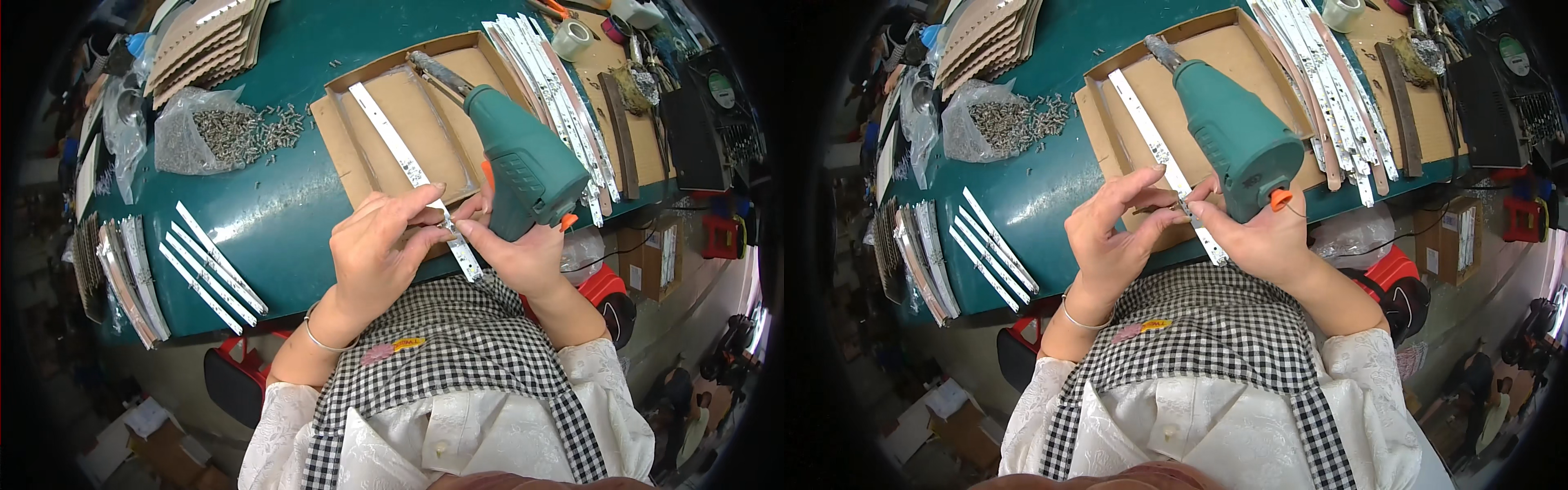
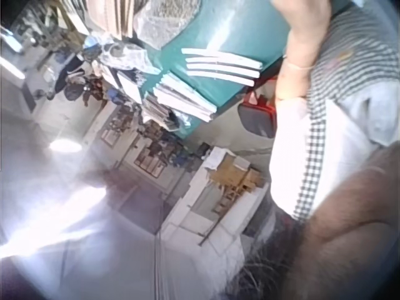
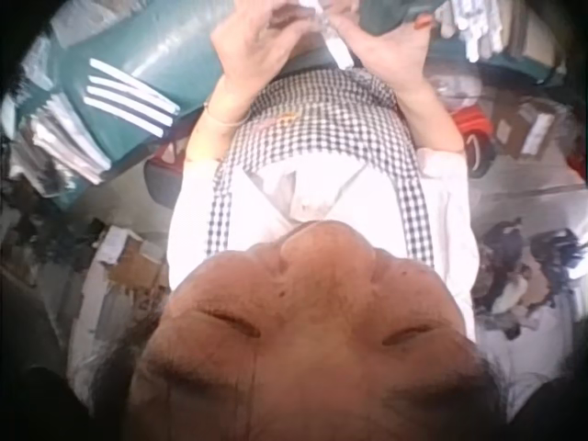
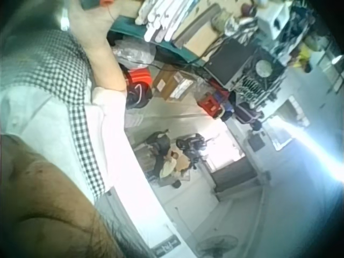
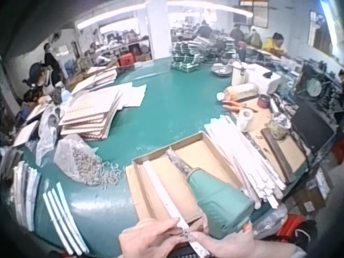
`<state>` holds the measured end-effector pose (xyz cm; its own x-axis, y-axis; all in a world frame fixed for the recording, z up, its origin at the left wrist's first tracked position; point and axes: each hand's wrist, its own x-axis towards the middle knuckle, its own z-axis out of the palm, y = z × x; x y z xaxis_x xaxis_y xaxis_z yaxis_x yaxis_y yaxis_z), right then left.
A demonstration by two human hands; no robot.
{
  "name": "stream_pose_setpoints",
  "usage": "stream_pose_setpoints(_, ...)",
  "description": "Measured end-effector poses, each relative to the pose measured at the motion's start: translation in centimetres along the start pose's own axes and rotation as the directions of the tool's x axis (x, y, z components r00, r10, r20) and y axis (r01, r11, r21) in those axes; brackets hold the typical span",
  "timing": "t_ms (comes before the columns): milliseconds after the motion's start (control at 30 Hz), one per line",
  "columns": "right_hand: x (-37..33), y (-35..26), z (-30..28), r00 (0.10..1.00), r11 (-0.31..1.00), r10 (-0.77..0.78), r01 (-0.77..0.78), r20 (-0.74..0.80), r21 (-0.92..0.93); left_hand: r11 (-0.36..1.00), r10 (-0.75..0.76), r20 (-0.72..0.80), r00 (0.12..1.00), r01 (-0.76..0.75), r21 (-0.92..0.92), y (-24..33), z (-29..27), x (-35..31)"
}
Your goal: The person bundles LED light strips with clear tape and places them in a cardboard tray. They then use a hot glue gun to apply glue to individual LED strips and attach small metal components to them.
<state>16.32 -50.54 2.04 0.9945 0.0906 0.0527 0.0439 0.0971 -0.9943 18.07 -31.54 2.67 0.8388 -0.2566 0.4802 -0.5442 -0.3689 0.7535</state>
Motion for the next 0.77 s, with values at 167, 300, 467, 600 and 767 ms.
stream_pose_setpoints(167, 0.1, 0.3, -0.2, 0.999, 1.000, -0.029, 0.029, 0.042, 0.009, 0.996, 0.080, -0.009, 0.997, -0.079, 0.051, 0.0, 0.1, 0.2)
stream_pose_setpoints(300, 0.3, 0.3, 0.1, 0.996, 0.996, -0.085, 0.086, 0.022, -0.039, 0.999, 0.034, -0.029, 0.999, -0.033, 0.021, -0.1, 0.4, 0.0)
stream_pose_setpoints(467, 0.5, 1.6, 0.0, 0.978, 0.961, -0.207, 0.209, 0.032, -0.180, 0.998, 0.054, 0.033, 0.998, -0.055, 0.031, -0.7, 0.2, 0.0)
stream_pose_setpoints(600, 0.4, 2.1, 0.1, 0.990, 0.990, -0.137, 0.137, -0.023, -0.031, 0.966, -0.146, 0.039, 0.989, 0.151, -0.209, -0.7, 0.2, -0.1)
stream_pose_setpoints(767, 0.7, 2.6, -0.2, 0.998, 0.990, -0.067, 0.065, -0.008, -0.125, 0.927, -0.211, 0.120, 0.970, 0.237, -0.292, -1.5, -0.3, 0.2)
